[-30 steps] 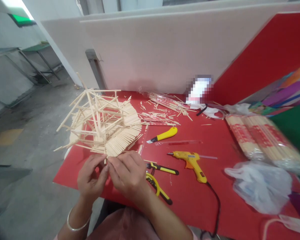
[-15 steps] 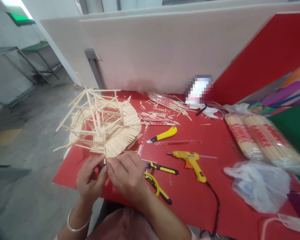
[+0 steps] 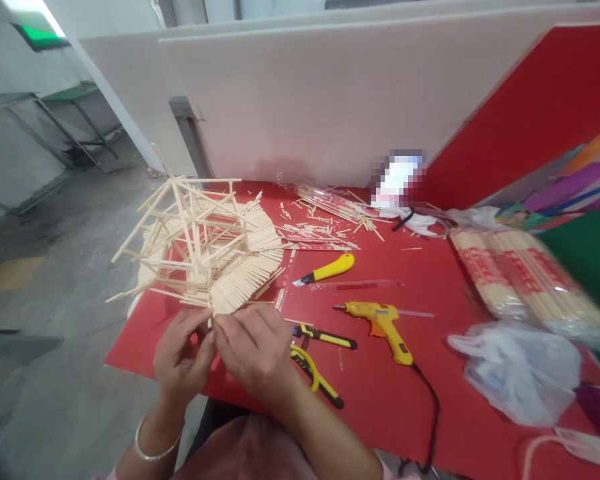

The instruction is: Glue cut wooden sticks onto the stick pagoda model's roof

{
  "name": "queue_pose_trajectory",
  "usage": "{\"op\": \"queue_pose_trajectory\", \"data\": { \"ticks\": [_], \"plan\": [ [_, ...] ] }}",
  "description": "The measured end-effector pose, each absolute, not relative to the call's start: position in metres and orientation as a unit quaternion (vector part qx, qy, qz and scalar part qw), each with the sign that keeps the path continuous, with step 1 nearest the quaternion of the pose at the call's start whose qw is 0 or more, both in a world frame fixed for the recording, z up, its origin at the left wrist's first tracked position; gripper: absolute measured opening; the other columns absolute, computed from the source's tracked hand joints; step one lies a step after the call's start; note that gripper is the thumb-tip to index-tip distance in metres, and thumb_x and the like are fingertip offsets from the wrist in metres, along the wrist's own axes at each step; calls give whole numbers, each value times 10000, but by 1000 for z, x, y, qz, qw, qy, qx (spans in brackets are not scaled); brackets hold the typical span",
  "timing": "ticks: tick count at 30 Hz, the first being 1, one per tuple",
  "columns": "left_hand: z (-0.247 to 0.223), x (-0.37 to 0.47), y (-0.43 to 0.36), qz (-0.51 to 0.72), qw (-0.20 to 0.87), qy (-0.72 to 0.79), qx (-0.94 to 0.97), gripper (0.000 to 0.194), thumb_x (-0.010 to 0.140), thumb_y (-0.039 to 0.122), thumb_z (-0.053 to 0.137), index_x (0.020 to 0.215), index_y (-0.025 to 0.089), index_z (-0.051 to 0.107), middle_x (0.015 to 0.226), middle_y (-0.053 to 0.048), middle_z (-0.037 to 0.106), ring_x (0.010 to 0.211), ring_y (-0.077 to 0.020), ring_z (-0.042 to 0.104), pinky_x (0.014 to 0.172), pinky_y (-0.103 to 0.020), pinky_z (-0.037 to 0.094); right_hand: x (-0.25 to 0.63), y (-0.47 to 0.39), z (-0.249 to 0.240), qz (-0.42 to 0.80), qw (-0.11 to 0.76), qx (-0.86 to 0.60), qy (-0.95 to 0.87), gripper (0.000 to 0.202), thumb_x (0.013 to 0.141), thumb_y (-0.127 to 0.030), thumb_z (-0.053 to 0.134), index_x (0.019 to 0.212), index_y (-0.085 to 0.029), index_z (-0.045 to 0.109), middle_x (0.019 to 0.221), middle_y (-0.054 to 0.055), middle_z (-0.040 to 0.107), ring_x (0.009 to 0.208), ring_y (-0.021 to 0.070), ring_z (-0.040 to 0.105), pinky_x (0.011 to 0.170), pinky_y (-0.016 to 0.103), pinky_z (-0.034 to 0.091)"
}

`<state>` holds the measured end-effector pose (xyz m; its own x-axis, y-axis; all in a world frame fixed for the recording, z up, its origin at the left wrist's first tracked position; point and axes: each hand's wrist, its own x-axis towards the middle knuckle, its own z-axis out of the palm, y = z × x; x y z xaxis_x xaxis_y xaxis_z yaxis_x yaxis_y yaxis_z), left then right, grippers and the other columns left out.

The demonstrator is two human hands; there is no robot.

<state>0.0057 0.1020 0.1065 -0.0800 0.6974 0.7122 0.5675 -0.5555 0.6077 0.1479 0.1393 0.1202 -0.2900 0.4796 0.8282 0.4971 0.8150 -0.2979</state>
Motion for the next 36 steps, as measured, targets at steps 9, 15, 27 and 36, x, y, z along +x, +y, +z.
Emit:
{"op": "queue_pose_trajectory", "data": {
  "ticks": [9,15,27,36],
  "plan": [
    [105,6,104,569,45,464,677,378,830,27,597,1181,166,625,850,-42,651,686,-122,564,604,-238,512,149,141,125,0,506,-286,-814,178,849,-71,638,994,-172,613,769,22,658,699,142,560,656,309,487],
    [107,6,104,564,34,466,681,336,844,45,586,1150,178,632,857,-53,670,693,-133,592,596,-246,525,150,143,127,17,508,-278,-815,164,846,-71,632,986,-156,619,762,31,656,694,152,558,641,318,488],
    [104,9,104,565,21,474,675,383,848,52,609,1211,175,607,836,-35,655,648,-115,550,599,-247,521,154,144,123,14,525,-289,-801,193,838,-83,661,1010,-163,626,782,31,680,715,148,590,675,311,510],
    [105,9,104,562,26,477,675,339,878,92,597,1202,189,612,803,-32,655,634,-118,547,590,-253,516,154,141,123,13,527,-296,-797,196,833,-84,669,1001,-179,641,770,22,693,685,146,601,639,307,500]
  ]
}}
